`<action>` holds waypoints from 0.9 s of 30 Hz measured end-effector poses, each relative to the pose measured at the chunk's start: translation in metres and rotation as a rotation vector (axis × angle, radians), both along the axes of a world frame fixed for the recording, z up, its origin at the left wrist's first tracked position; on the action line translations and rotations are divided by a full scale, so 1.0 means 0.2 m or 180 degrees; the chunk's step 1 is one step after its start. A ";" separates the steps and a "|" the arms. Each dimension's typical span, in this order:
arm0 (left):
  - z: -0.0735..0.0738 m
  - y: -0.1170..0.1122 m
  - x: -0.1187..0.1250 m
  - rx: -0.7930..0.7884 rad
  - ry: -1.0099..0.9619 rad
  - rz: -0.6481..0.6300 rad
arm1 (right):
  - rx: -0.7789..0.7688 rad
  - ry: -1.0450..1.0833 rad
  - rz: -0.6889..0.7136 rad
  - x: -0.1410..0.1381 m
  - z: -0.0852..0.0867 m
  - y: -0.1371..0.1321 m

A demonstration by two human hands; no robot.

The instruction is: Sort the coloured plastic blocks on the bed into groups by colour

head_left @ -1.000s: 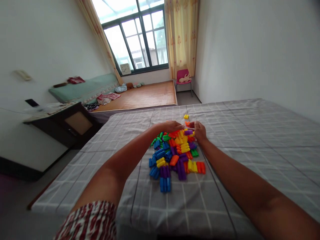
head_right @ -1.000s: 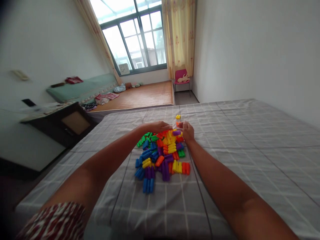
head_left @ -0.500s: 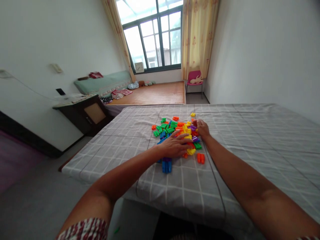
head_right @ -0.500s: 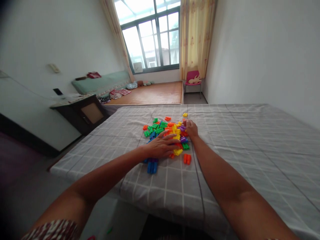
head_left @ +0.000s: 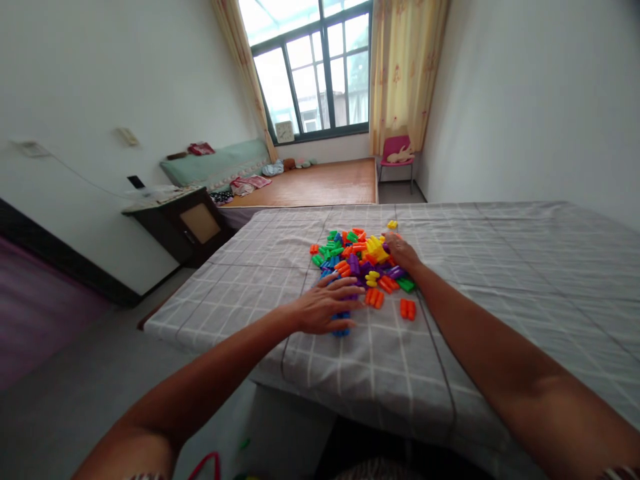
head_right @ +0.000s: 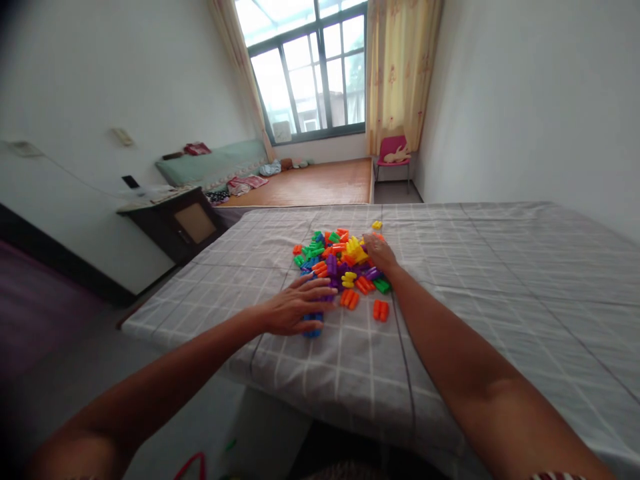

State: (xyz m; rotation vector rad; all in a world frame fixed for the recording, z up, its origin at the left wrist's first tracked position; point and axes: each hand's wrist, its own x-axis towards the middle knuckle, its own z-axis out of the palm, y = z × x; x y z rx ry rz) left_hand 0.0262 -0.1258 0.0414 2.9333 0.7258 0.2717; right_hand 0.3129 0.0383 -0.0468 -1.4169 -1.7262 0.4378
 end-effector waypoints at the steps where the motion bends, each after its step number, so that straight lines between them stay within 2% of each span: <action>1: -0.03 -0.04 -0.02 0.0001 0.0100 -0.0058 | 0.0020 -0.0203 0.0107 -0.02 0.02 -0.01; 3: -0.10 -0.04 -0.04 0.0121 0.0290 -0.0042 | -0.0016 -0.0448 0.0164 -0.06 0.05 -0.04; 6: -0.16 0.08 -0.04 0.0483 0.0417 0.0142 | -0.0126 -0.0370 0.0266 -0.12 0.10 -0.09; 8: -0.17 0.19 -0.04 0.0696 0.0383 0.0310 | -0.0151 -0.0047 0.0700 -0.16 0.15 -0.12; 11: -0.14 0.31 -0.04 0.0829 0.0244 0.0616 | -0.0163 0.0256 0.1262 -0.15 0.26 -0.17; 14: -0.10 0.38 -0.09 0.0748 -0.0022 0.1023 | -0.0287 -0.0331 0.1211 -0.04 0.37 -0.21; 17: -0.11 0.45 -0.18 0.0418 -0.0328 0.1648 | -0.0793 -0.1213 0.1264 0.13 0.43 -0.28; 19: -0.15 0.51 -0.22 0.0047 -0.0433 0.2050 | -0.1075 -0.1606 0.1484 0.20 0.41 -0.34; 21: -0.21 0.56 -0.23 -0.0290 -0.0477 0.2218 | -0.1097 -0.1790 0.1626 0.21 0.35 -0.40; 24: -0.30 0.60 -0.20 -0.0485 -0.0629 0.2114 | -0.0885 -0.1580 0.1538 0.12 0.24 -0.45; 27: -0.34 0.62 -0.18 -0.0468 -0.0797 0.2088 | -0.0668 -0.1207 0.1238 -0.04 0.17 -0.43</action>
